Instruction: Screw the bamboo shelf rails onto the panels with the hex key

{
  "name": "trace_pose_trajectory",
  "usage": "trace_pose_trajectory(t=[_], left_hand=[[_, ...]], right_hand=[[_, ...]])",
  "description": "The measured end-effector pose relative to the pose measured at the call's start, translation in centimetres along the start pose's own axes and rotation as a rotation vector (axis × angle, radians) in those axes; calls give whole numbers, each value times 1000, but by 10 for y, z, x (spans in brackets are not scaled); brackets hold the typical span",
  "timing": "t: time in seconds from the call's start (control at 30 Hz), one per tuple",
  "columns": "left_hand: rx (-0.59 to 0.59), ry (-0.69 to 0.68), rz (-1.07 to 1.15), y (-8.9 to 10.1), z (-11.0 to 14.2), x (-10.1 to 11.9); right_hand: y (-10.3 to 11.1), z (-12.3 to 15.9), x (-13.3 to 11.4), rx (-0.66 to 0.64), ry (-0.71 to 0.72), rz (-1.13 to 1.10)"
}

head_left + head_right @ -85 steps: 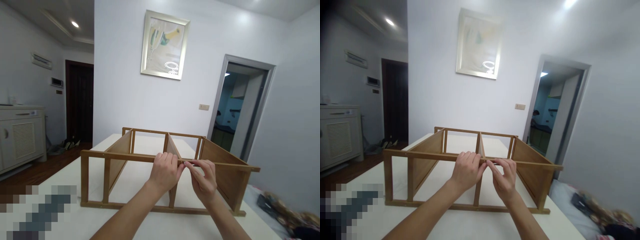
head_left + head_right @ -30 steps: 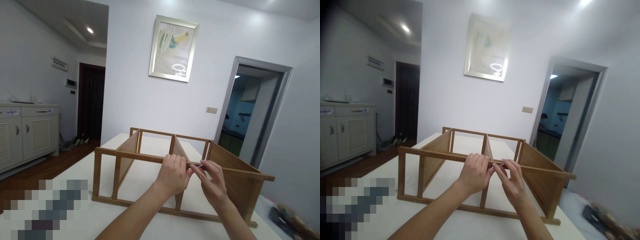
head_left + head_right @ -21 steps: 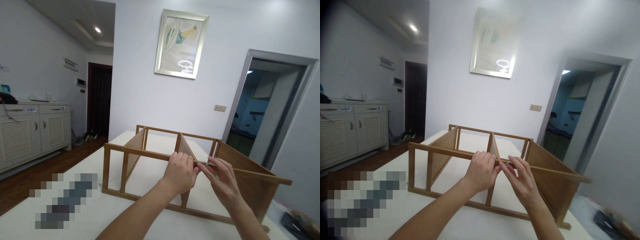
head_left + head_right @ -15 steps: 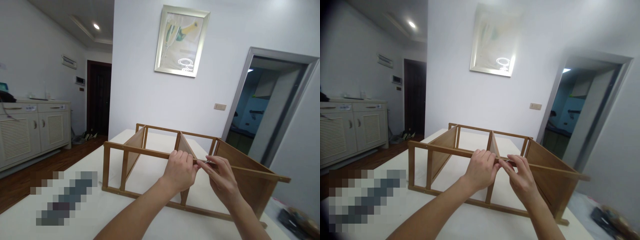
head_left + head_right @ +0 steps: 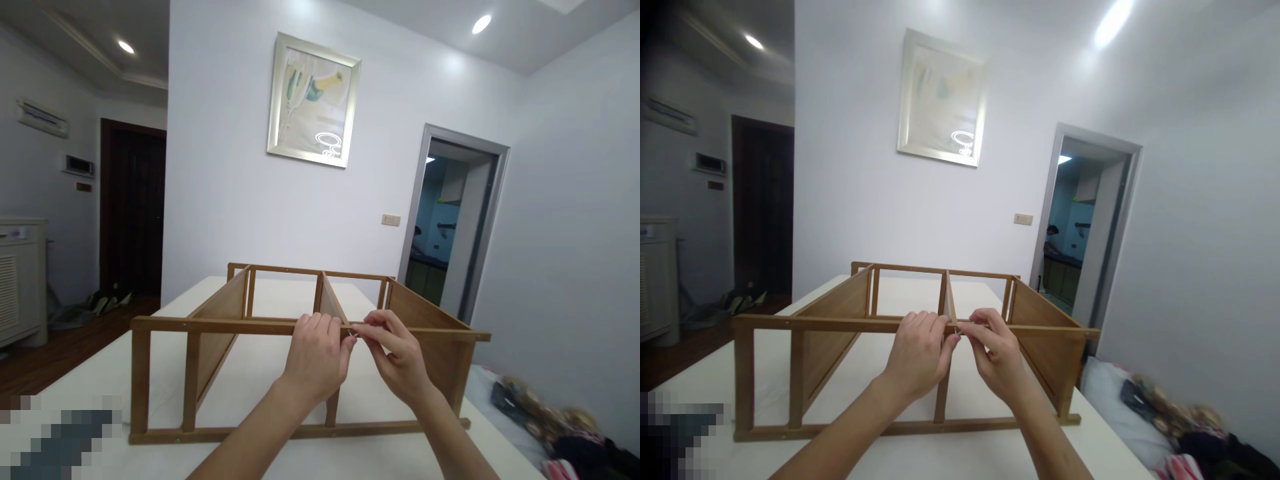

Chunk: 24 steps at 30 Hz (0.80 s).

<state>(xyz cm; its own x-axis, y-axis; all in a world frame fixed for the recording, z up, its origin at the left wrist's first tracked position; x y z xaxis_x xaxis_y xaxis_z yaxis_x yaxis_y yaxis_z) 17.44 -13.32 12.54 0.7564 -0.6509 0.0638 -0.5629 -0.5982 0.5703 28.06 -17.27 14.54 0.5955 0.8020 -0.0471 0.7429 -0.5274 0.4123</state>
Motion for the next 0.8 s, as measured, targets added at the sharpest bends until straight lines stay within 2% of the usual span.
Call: trace_pose_trajectory(t=[0.5,0.7,0.8], left_hand=[[-46,58,23,2,-1,-1],[-23,63,34,5,-2,-1],[-13,58,36,6,-2,-1]], right_hand=[[-4,-12,19,-56,-304,-197],[0,-16,17,-60,-280,-104],[2,-18,10,-52,-214,-36]])
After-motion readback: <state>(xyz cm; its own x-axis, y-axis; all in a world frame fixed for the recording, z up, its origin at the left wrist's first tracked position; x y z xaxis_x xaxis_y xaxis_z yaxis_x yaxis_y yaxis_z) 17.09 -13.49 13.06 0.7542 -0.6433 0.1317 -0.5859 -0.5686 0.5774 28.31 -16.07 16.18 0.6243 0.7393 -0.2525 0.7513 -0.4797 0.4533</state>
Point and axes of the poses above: each hand's wrist, its own z-axis away from the middle knuckle, its own y-axis out of the back of the hand, x = y × z, the point moved 10 cm from there along -z, towards the middle knuckle, and after that the axes turned 1 degree about y, right-handed, at the moved point
